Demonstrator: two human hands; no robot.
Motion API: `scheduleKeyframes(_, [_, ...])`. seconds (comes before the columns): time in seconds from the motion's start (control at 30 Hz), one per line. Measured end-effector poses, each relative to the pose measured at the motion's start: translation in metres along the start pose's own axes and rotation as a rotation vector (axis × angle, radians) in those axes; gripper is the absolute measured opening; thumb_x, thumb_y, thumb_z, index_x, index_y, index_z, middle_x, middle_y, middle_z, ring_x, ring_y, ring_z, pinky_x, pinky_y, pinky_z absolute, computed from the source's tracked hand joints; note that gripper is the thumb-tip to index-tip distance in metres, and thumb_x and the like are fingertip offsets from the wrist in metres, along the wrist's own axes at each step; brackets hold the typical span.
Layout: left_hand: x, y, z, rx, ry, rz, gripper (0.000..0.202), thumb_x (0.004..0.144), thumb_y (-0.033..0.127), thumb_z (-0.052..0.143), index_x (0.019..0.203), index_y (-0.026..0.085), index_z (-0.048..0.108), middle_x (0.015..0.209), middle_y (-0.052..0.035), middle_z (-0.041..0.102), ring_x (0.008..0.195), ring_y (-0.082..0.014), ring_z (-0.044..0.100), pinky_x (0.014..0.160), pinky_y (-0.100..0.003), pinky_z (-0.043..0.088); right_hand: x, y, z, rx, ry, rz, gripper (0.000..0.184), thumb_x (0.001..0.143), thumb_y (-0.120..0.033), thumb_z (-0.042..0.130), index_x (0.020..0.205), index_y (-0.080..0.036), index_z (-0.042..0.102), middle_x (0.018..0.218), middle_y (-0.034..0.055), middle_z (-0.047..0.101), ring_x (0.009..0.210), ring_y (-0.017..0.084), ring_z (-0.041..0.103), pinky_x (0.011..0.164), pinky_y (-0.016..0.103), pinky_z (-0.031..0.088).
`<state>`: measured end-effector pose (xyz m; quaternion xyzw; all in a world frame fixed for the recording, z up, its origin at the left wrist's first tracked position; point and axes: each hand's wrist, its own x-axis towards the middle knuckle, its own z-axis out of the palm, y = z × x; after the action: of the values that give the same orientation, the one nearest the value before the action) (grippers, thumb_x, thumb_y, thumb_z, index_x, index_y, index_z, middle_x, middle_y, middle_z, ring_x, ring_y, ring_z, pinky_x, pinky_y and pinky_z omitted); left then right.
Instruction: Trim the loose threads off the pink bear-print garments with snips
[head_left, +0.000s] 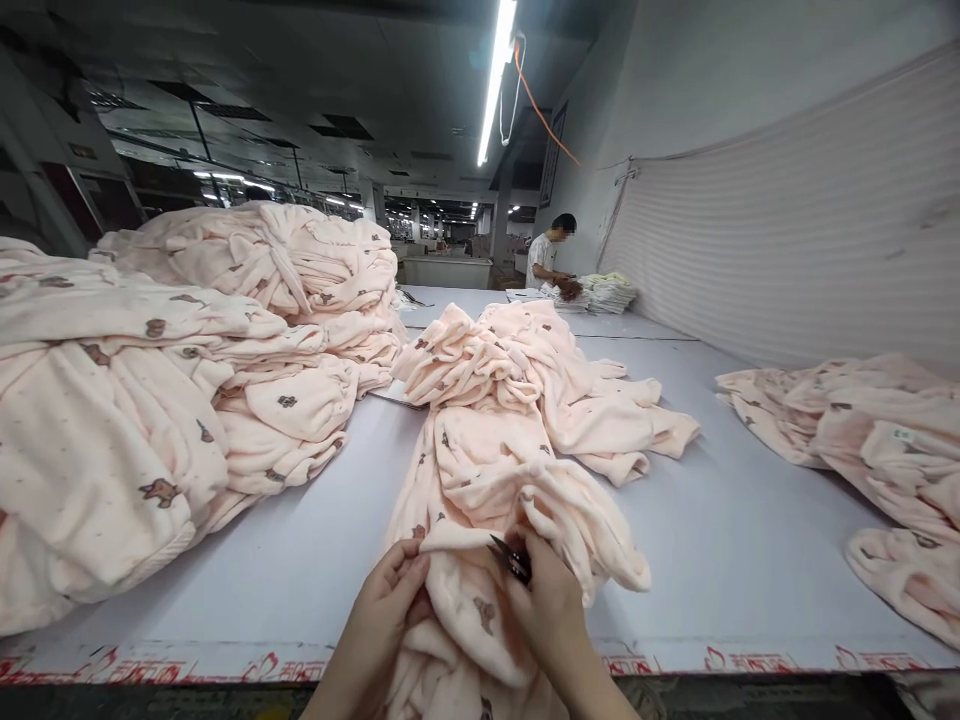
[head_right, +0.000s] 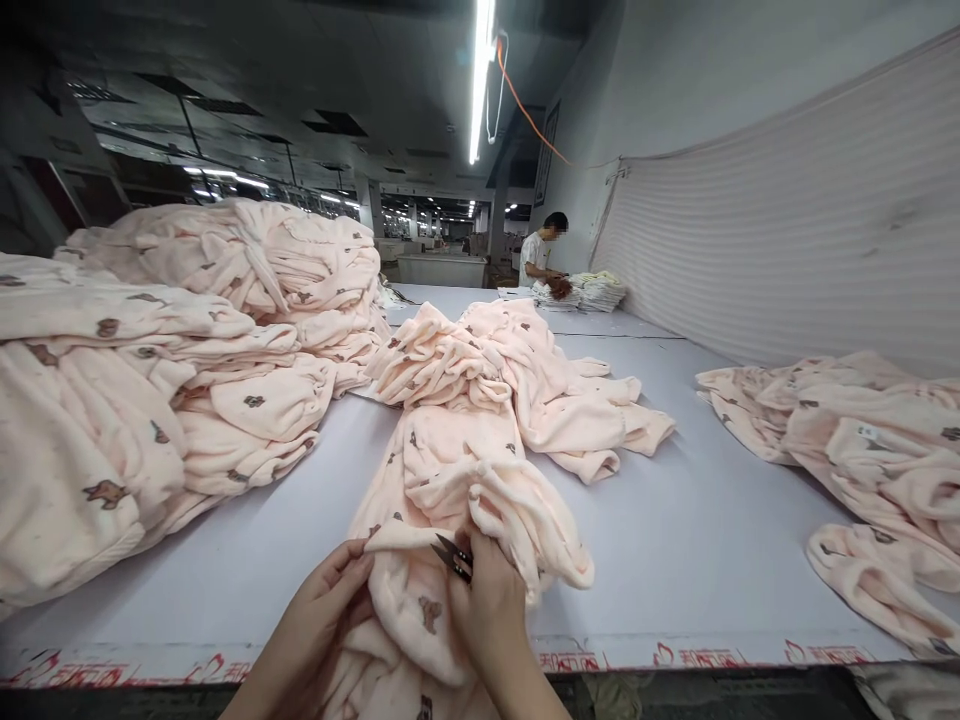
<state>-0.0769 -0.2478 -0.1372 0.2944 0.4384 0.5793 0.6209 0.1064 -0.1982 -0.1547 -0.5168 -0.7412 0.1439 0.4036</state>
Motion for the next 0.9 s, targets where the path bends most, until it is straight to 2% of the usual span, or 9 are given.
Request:
scheduleKeyframes(0.13, [0.003,0.002,0.012,-0.040,-0.045,0.019,0.023,0.082,0.037,0.063,0.097,0.020,0.063,0.098,-0.0038,0.070,0.090,-0.0192,0.064,0.075,-0.027,0.049,0.000,-0.016,-0.011,0.090,-0.101,-0.036,0.040,0.074,-0.014,0.055,0.113,-0.023,0.058,0.102,0.0051,0.066,0.089,0.021,0.064,0.076,0.028,0.051])
scheduleKeyframes(0.2, [0.004,0.005,0.018,-0.040,-0.054,0.022,0.022,0.082,0.036,0.064,0.094,0.018,0.066,0.100,-0.0048,0.070,0.097,-0.0200,0.062,0.079,-0.026,0.049,0.007,-0.019,-0.012,0.109,-0.127,-0.109,0.045,0.071,-0.008,0.050,0.112,-0.025,0.059,0.104,0.0039,0.064,0.091,0.020,0.063,0.077,0.028,0.049])
scheduleKeyframes(0.27, [0.005,0.008,0.023,-0.122,-0.068,-0.034,0.019,0.082,0.032,0.064,0.091,0.016,0.068,0.098,-0.0060,0.071,0.101,-0.0207,0.061,0.083,-0.026,0.049,0.017,-0.018,-0.010,0.110,-0.091,-0.124,0.037,0.071,-0.006,0.046,0.099,-0.023,0.062,0.093,0.0032,0.064,0.085,0.019,0.062,0.073,0.028,0.048])
scheduleKeyframes(0.37, [0.006,0.011,0.027,-0.273,-0.146,-0.142,0.015,0.083,0.025,0.063,0.089,0.013,0.070,0.090,-0.0082,0.073,0.099,-0.0220,0.063,0.086,-0.029,0.049,0.028,-0.012,-0.008,0.056,0.022,-0.058,0.020,0.074,-0.010,0.045,0.087,-0.019,0.058,0.082,0.0036,0.061,0.077,0.021,0.059,0.068,0.030,0.045])
scheduleKeyframes(0.43, [0.007,0.012,0.028,-0.331,-0.171,-0.154,0.014,0.083,0.022,0.062,0.088,0.012,0.070,0.088,-0.0091,0.073,0.096,-0.0224,0.064,0.087,-0.030,0.049,0.029,-0.011,-0.013,0.034,-0.004,-0.031,0.016,0.074,-0.010,0.048,0.082,-0.020,0.057,0.080,0.0030,0.060,0.075,0.021,0.058,0.065,0.030,0.045])
scheduleKeyframes(0.5, [0.009,0.013,0.029,-0.368,-0.152,-0.151,0.014,0.083,0.022,0.061,0.086,0.012,0.070,0.087,-0.0093,0.073,0.095,-0.0229,0.065,0.087,-0.032,0.049,0.025,-0.014,-0.023,0.076,-0.117,-0.041,0.016,0.076,-0.012,0.052,0.086,-0.022,0.060,0.083,0.0024,0.061,0.078,0.020,0.059,0.066,0.028,0.047])
scheduleKeyframes(0.6, [0.010,0.013,0.029,-0.375,-0.162,-0.153,0.015,0.081,0.024,0.064,0.086,0.012,0.070,0.085,-0.0092,0.073,0.092,-0.0235,0.065,0.085,-0.033,0.049,0.016,-0.021,-0.035,0.143,-0.246,-0.128,0.025,0.082,-0.021,0.057,0.106,-0.026,0.062,0.097,0.0034,0.064,0.090,0.019,0.062,0.076,0.027,0.050])
scheduleKeyframes(0.67, [0.011,0.012,0.029,-0.351,-0.204,-0.140,0.017,0.079,0.028,0.066,0.086,0.012,0.070,0.083,-0.0085,0.072,0.091,-0.0230,0.065,0.083,-0.032,0.049,0.013,-0.025,-0.039,0.102,-0.254,-0.179,0.026,0.086,-0.025,0.054,0.111,-0.027,0.062,0.100,0.0042,0.064,0.091,0.019,0.063,0.077,0.027,0.051])
scheduleKeyframes(0.9, [0.012,0.012,0.028,-0.202,-0.278,-0.122,0.025,0.074,0.037,0.070,0.081,0.013,0.070,0.078,-0.0076,0.069,0.081,-0.0216,0.064,0.073,-0.028,0.046,0.015,-0.024,-0.036,0.018,-0.202,-0.178,0.019,0.089,-0.026,0.052,0.100,-0.029,0.066,0.091,0.0019,0.067,0.083,0.019,0.064,0.071,0.027,0.051])
